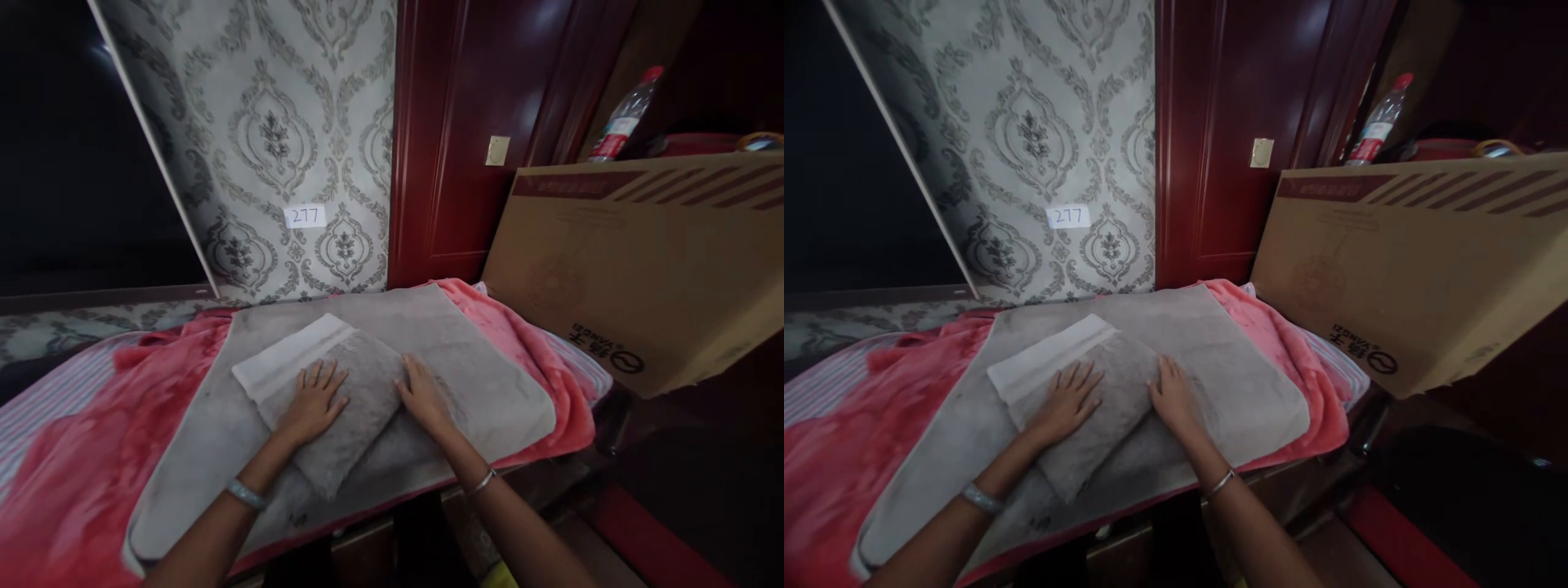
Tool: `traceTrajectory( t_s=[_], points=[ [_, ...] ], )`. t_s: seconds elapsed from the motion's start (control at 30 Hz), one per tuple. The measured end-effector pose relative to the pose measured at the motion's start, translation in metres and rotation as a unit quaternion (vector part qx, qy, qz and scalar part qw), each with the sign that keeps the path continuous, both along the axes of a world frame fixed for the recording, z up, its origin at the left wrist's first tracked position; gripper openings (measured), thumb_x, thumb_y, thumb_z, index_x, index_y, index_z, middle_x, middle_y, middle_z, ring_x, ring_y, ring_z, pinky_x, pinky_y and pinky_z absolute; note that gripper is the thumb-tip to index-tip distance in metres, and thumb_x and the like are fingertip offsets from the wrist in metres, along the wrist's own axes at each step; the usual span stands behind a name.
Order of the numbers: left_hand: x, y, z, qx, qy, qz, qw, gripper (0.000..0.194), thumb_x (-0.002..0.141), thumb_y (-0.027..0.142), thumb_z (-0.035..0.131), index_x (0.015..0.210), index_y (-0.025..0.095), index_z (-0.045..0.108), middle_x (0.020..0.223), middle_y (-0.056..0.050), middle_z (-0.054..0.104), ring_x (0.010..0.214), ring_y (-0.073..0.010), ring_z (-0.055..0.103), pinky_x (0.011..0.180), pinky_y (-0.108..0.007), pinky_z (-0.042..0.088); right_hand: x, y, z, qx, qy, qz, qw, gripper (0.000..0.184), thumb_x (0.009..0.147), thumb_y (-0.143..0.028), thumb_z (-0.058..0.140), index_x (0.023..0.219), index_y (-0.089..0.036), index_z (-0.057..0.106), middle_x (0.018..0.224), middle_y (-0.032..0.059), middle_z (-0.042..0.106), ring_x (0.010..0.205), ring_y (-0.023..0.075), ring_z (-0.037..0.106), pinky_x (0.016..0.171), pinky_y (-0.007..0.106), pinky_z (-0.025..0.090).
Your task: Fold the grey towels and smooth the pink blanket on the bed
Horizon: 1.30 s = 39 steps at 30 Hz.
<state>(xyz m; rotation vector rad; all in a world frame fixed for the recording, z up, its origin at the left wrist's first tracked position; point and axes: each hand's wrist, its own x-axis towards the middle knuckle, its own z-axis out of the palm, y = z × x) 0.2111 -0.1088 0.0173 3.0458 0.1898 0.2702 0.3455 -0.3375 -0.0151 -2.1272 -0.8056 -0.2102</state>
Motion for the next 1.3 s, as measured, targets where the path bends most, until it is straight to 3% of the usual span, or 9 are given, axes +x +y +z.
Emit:
traceTrajectory(
  t_s=[0.2, 0.37, 0.57, 0.67, 0.83, 1.0, 1.07, 1.17, 1.3],
  points=[
    [-0.002, 0.002, -0.013, -0.027, -0.034, -0.01, 0.999, 0.059, 0.096, 0.052, 0.045, 0.151, 0.029, 0.046, 0.163, -0.009, 0.033, 0.153, -0.0372, 0.02, 0.12, -0.065, 0.015, 0.006, 0.005, -0.016, -0.001, 0.069, -0.06, 0.996, 0.059, 0.089, -0.035, 0.054, 0.144, -0.014, 0.052, 0.151, 0.0156, 0.05, 0.143, 0.0308, 0.039, 0.119, 0.05, 0.028],
    [-0.002, 0.004, -0.014, -0.031, -0.043, -0.013, 0.998, 0.059, 0.096, 0.051, 0.046, 0.151, 0.03, 0.046, 0.163, -0.008, 0.034, 0.153, -0.0353, 0.021, 0.121, -0.063, 0.015, 0.028, 0.0, 0.0, 0.039, 0.188, -0.102, 0.976, 0.055, 0.085, -0.033, 0.057, 0.136, -0.011, 0.059, 0.137, 0.0182, 0.061, 0.129, 0.03, 0.055, 0.111, 0.042, 0.038],
    [-0.003, -0.001, -0.011, -0.03, -0.042, -0.008, 0.999, 0.059, 0.097, 0.052, 0.045, 0.151, 0.029, 0.046, 0.163, -0.008, 0.035, 0.153, -0.0347, 0.021, 0.122, -0.062, 0.015, 0.054, -0.005, 0.018, 0.047, 0.264, -0.081, 0.96, 0.016, 0.071, -0.032, 0.069, 0.078, -0.018, 0.072, 0.084, 0.0077, 0.073, 0.099, 0.0296, 0.066, 0.087, 0.035, 0.047],
    [-0.003, -0.001, -0.01, -0.03, -0.031, -0.004, 0.999, 0.059, 0.097, 0.051, 0.044, 0.152, 0.028, 0.045, 0.163, -0.008, 0.034, 0.153, -0.0346, 0.02, 0.122, -0.062, 0.014, 0.053, -0.004, 0.023, 0.088, 0.295, -0.05, 0.95, 0.019, 0.068, -0.035, 0.071, 0.062, -0.019, 0.063, 0.066, 0.0025, 0.064, 0.085, 0.0267, 0.065, 0.077, 0.033, 0.048],
    [-0.004, 0.0, -0.012, -0.034, -0.042, -0.008, 0.998, 0.059, 0.097, 0.052, 0.044, 0.152, 0.029, 0.045, 0.164, -0.007, 0.033, 0.153, -0.0347, 0.021, 0.122, -0.063, 0.015, 0.03, -0.001, 0.024, 0.206, 0.368, 0.021, 0.907, 0.035, 0.077, -0.053, 0.059, 0.091, -0.022, 0.064, 0.084, 0.0028, 0.07, 0.083, 0.021, 0.066, 0.07, 0.032, 0.053],
    [-0.004, 0.001, -0.013, -0.043, -0.04, -0.008, 0.998, 0.059, 0.097, 0.05, 0.046, 0.151, 0.028, 0.046, 0.163, -0.008, 0.034, 0.153, -0.035, 0.02, 0.121, -0.063, 0.015, 0.002, -0.008, 0.016, 0.325, 0.562, 0.118, 0.751, 0.036, 0.078, -0.052, 0.063, 0.097, -0.023, 0.059, 0.092, 0.0084, 0.072, 0.088, 0.0242, 0.07, 0.078, 0.041, 0.056],
    [-0.004, 0.002, -0.013, -0.046, -0.049, -0.01, 0.998, 0.058, 0.096, 0.05, 0.047, 0.15, 0.029, 0.048, 0.162, -0.008, 0.035, 0.153, -0.0345, 0.021, 0.122, -0.063, 0.016, -0.01, -0.01, 0.013, 0.316, 0.596, 0.146, 0.724, 0.037, 0.078, -0.051, 0.065, 0.099, -0.022, 0.059, 0.095, 0.0105, 0.073, 0.091, 0.0264, 0.071, 0.08, 0.045, 0.057],
    [-0.004, 0.002, -0.013, -0.05, -0.064, -0.013, 0.997, 0.056, 0.095, 0.048, 0.05, 0.148, 0.03, 0.05, 0.161, -0.007, 0.039, 0.153, -0.0337, 0.023, 0.122, -0.062, 0.017, -0.029, -0.008, 0.013, 0.328, 0.588, 0.153, 0.723, 0.045, 0.075, -0.048, 0.071, 0.11, -0.024, 0.056, 0.109, 0.0102, 0.072, 0.093, 0.0255, 0.071, 0.081, 0.045, 0.057],
    [-0.005, 0.001, -0.011, -0.057, -0.069, -0.011, 0.996, 0.056, 0.095, 0.047, 0.05, 0.147, 0.026, 0.052, 0.159, -0.01, 0.041, 0.152, -0.0338, 0.026, 0.121, -0.062, 0.019, -0.049, 0.0, 0.022, 0.324, 0.526, 0.136, 0.775, 0.069, 0.068, -0.044, 0.08, 0.128, -0.034, 0.047, 0.132, 0.0056, 0.065, 0.1, 0.0235, 0.069, 0.076, 0.04, 0.059]
  ],
)
